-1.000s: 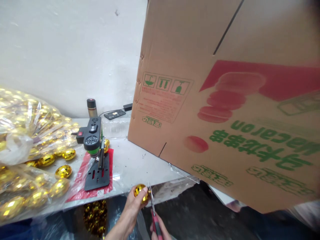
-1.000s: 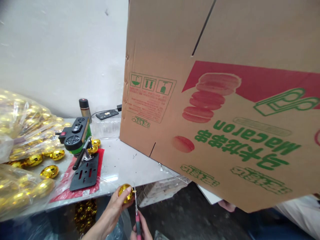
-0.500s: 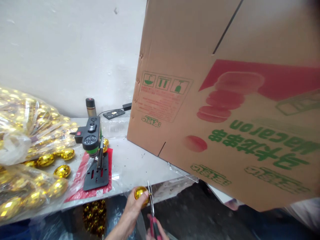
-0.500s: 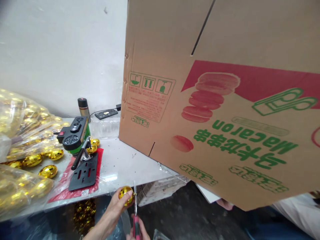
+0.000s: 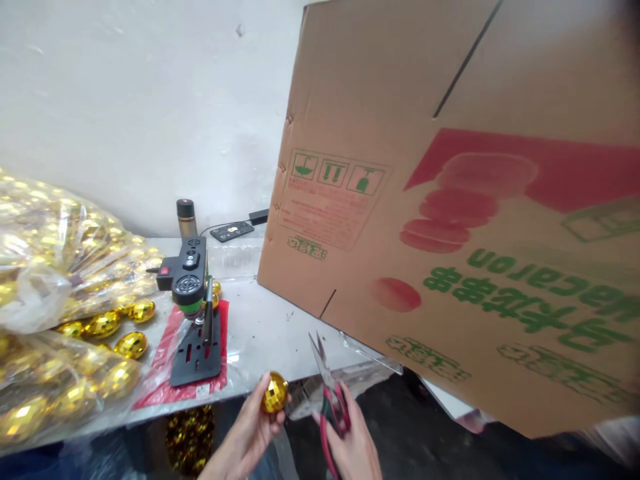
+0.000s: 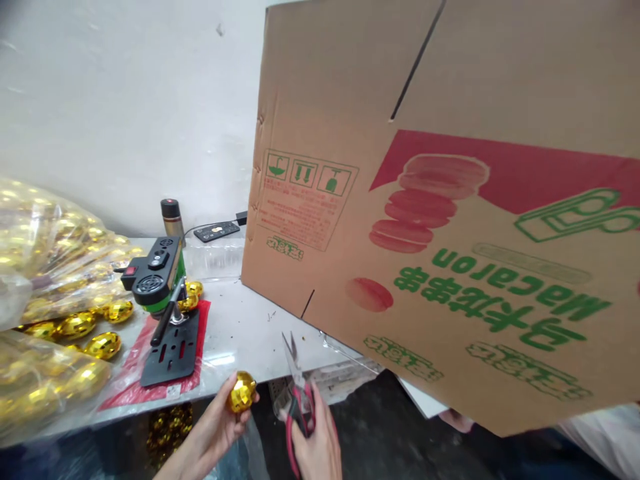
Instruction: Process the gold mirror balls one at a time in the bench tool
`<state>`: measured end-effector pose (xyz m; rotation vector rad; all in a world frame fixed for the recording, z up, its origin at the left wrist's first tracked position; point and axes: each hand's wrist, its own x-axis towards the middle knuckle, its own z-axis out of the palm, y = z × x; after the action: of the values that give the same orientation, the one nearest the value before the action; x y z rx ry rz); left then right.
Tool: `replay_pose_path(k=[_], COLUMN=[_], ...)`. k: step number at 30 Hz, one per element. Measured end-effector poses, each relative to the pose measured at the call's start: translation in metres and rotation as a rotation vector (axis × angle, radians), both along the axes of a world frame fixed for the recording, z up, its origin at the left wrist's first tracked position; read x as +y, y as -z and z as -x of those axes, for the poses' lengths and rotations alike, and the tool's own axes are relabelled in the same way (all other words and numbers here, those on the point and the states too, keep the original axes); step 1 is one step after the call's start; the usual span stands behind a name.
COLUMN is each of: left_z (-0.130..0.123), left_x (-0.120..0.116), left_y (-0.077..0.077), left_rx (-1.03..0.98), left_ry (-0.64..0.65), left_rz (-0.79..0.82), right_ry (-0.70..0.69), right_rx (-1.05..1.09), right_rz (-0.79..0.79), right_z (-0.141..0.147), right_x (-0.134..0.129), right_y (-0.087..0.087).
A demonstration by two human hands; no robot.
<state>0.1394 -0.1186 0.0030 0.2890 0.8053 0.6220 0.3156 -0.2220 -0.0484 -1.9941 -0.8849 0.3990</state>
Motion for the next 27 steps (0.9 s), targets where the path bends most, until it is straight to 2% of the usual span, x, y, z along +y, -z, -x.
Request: replay_pose_path(k=[2,4,5,8,10,14,19,24,27], left_z=[0.010,0.022,0.028,0.049,0.064,0.100,0.142,0.147,0.142], left_x=[0.005,0.010,0.012,0.017,0.021,0.034,0.063,0.087,0.096], left_y=[-0.002,-0.003,-0.004,-0.005,-0.005,-0.003,-0.004,-0.005,-0.003], left_rx=[-0.064,-0.114,-0.131,-0.143,-0.076,0.148,0.405,0.486,0.679], left_ry=[-0.010,-0.038,-0.049,-0.067,-0.135,-0.320,-0.442,-0.485,-0.409], left_rz=[0.020,0.026,0.021,-0.015,-0.065,-0.225,-0.390,-0.431,-0.593], right_ry=[-0.117,-0.260,-0.283,-0.334,-0.355,-0.329,-0.272,-0.226,-0.234], right_rx=[-0.218,-0.393,-0.419,-0.470,-0.508,-0.611,-0.728,-0.789,-0.816], right_rz=[0.037,0.183,0.211,0.270,0.312,0.394,0.461,0.479,0.417], right_z=[-0.021,-0.034,-0.037,-0.035,-0.027,-0.017,-0.027,-0.043,-0.039], right_x=[0.032,0.068,0.086,0.130,0.146,0.153,0.150,0.151,0.152], right_y=[-0.018,-0.031,-0.035,-0.037,-0.035,-0.030,-0.030,-0.035,-0.038])
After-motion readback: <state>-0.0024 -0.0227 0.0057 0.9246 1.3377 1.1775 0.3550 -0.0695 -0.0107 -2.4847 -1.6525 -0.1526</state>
